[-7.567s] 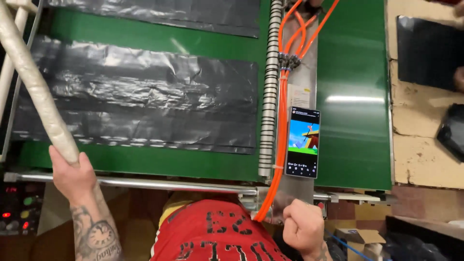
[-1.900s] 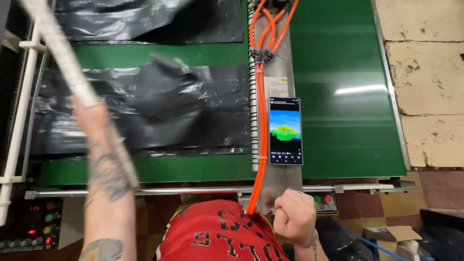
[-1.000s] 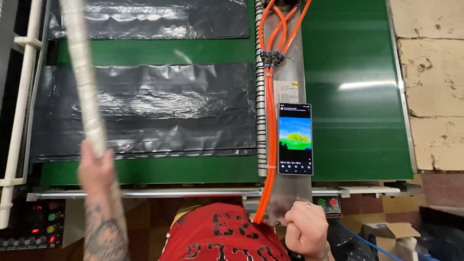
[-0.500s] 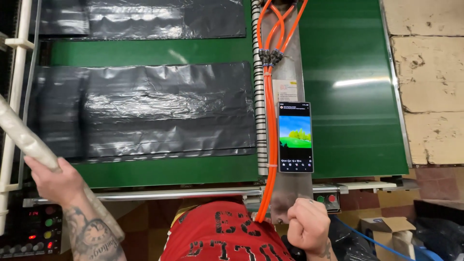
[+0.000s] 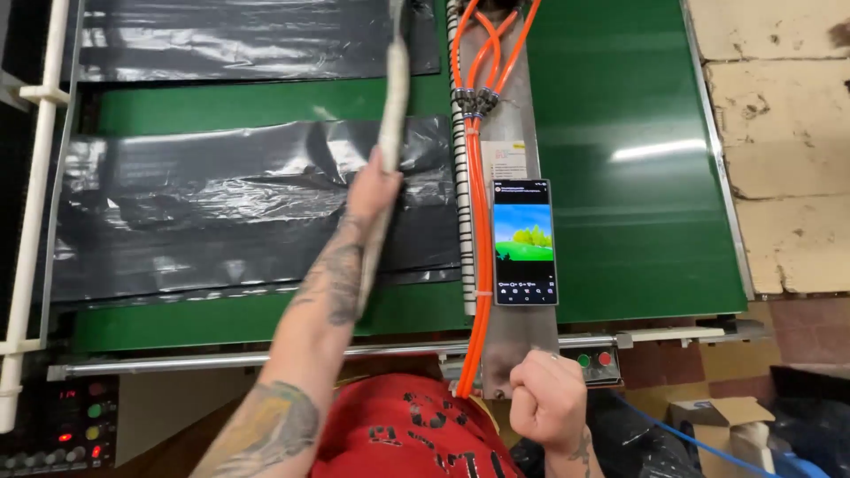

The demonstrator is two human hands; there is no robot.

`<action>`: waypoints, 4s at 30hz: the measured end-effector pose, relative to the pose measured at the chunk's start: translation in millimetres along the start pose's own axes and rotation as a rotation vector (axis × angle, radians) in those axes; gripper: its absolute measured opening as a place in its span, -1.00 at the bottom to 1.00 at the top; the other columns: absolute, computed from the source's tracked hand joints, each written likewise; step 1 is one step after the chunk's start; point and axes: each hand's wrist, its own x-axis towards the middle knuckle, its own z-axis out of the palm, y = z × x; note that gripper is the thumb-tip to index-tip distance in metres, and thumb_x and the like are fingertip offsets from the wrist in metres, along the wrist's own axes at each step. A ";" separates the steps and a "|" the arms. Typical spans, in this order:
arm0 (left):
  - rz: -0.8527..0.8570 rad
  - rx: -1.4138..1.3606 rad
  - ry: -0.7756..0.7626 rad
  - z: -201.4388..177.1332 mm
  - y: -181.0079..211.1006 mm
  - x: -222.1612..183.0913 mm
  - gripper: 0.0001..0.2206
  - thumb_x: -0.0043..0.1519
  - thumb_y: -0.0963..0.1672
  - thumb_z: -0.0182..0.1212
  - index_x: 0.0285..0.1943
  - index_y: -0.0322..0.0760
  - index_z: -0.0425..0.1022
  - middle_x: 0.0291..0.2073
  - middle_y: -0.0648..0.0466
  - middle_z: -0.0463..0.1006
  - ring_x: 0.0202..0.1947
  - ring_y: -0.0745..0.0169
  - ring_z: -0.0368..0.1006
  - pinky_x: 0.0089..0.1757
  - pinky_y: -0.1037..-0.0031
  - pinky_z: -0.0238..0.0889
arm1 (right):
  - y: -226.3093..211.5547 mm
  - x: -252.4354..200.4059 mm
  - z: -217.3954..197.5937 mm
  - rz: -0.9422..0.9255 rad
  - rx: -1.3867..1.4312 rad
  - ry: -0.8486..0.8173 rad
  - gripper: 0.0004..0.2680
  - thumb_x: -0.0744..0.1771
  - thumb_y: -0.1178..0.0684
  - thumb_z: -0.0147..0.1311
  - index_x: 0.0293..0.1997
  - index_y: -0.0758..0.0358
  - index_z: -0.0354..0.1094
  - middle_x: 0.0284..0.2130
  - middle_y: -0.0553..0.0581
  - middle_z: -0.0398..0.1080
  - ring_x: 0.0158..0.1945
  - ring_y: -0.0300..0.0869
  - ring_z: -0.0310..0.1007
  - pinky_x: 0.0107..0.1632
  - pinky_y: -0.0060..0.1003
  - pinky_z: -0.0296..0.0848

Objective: Using a long plastic tube to guide and separate plastic bags on a moving conveyor belt of a bag-making machine while distracted by a smartphone.

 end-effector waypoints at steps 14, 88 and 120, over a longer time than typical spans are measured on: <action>-0.027 -0.301 0.328 -125.0 -90.5 -145.3 -0.36 0.18 -0.02 0.22 0.49 -0.26 0.25 0.32 -0.10 0.41 0.28 0.07 0.34 0.19 0.36 0.14 | 19.0 12.1 -17.3 -0.235 0.199 -0.288 -0.84 0.19 0.31 -0.22 -0.63 0.19 0.15 -0.69 0.05 0.06 -0.67 -0.13 -0.02 -0.59 -0.24 0.01; -0.051 0.089 0.831 -151.3 -258.7 -293.0 -0.47 0.32 -0.20 0.21 0.47 -0.67 0.28 0.19 -0.52 0.49 0.12 -0.55 0.42 0.03 -0.05 0.26 | 101.0 57.2 -3.0 0.164 -0.018 -0.145 -0.28 0.30 -0.58 -0.28 0.34 0.36 0.13 0.44 0.52 -0.09 0.52 0.33 0.01 0.50 0.27 0.12; 0.049 -0.634 0.122 48.6 11.5 -13.5 -0.48 0.25 -0.07 0.31 0.37 -0.43 0.36 0.16 -0.50 0.44 0.22 -0.52 0.34 0.17 -0.14 0.22 | 114.1 42.8 -7.4 0.188 -0.011 -0.125 -0.27 0.15 -0.57 0.14 0.28 0.22 0.24 0.41 0.56 -0.01 0.42 0.29 0.13 0.39 0.09 0.17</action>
